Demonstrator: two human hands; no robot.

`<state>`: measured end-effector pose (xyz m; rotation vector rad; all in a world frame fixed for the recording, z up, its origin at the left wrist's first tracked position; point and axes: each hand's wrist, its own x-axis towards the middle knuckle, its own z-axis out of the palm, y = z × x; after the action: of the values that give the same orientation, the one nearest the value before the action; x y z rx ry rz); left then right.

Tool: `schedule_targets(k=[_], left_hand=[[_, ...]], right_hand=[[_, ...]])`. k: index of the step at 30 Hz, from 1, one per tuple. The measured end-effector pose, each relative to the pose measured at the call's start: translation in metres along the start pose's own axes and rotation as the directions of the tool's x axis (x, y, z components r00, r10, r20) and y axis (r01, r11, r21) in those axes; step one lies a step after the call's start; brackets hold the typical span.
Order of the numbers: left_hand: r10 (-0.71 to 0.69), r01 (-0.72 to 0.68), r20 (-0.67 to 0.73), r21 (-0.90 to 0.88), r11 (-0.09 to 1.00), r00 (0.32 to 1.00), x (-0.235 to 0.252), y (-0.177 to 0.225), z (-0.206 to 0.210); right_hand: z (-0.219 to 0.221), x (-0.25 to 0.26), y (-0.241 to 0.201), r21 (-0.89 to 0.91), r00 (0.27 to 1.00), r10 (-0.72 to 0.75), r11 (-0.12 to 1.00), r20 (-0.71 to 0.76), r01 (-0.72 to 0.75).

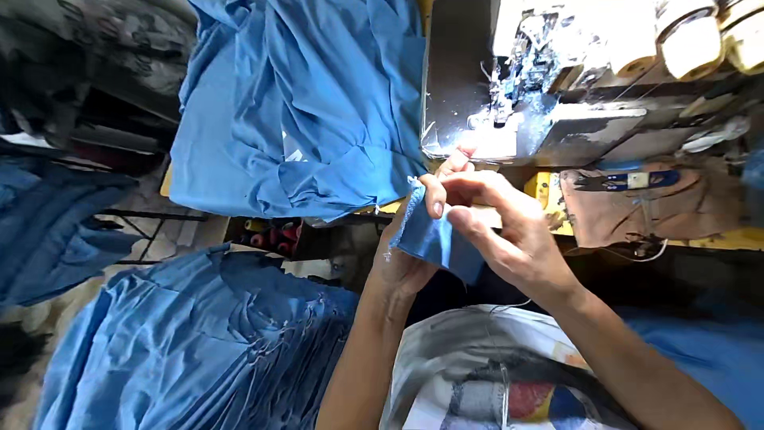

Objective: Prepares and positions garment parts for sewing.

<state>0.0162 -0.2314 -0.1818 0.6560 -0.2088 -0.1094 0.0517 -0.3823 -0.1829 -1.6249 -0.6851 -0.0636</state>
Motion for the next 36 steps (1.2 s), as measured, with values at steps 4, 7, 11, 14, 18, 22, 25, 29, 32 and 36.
schedule_targets(k=[4,7,11,14,18,22,25,29,32,36], left_hand=[[0.029,-0.014,-0.143,0.105,0.994,0.989,-0.013,0.002,-0.003],[0.049,-0.049,-0.251,0.006,0.999,0.967,-0.026,-0.017,-0.016],[-0.155,0.017,-0.559,-0.244,0.970,0.814,-0.032,-0.046,0.003],[-0.123,0.031,-0.528,-0.180,0.983,0.841,-0.031,-0.054,0.001],[0.056,-0.006,-0.409,0.124,0.992,0.911,-0.028,-0.055,-0.010],[0.124,-0.032,-0.271,0.320,0.947,0.954,-0.026,-0.041,-0.018],[0.090,-0.020,-0.184,0.352,0.936,0.979,-0.029,-0.032,-0.024],[0.087,-0.003,-0.195,0.394,0.919,0.977,-0.035,-0.033,-0.023],[0.190,-0.063,-0.161,0.578,0.813,0.969,-0.038,-0.030,-0.022],[0.226,-0.118,0.003,0.860,0.497,0.974,-0.034,0.024,-0.014]], right_hand=[[0.012,0.003,-0.007,0.199,0.988,0.145,0.968,0.055,-0.153],[0.014,-0.006,-0.005,0.125,0.998,0.067,0.990,0.013,-0.068],[0.019,-0.015,0.005,-0.186,0.989,-0.056,0.982,-0.139,0.030],[0.015,-0.020,0.008,-0.219,0.982,-0.041,0.976,-0.184,0.000],[0.011,-0.026,0.005,-0.299,0.978,-0.080,0.954,-0.194,0.018],[0.004,-0.030,0.001,-0.295,0.990,-0.067,0.955,-0.124,0.028],[-0.005,-0.029,-0.001,-0.282,0.996,-0.088,0.956,-0.007,0.083],[0.000,-0.034,0.004,-0.352,0.981,-0.191,0.919,-0.014,0.174],[0.003,-0.030,0.012,-0.382,0.955,-0.283,0.895,-0.086,0.230],[-0.027,-0.014,0.022,0.286,0.995,0.008,0.958,0.095,-0.035]])
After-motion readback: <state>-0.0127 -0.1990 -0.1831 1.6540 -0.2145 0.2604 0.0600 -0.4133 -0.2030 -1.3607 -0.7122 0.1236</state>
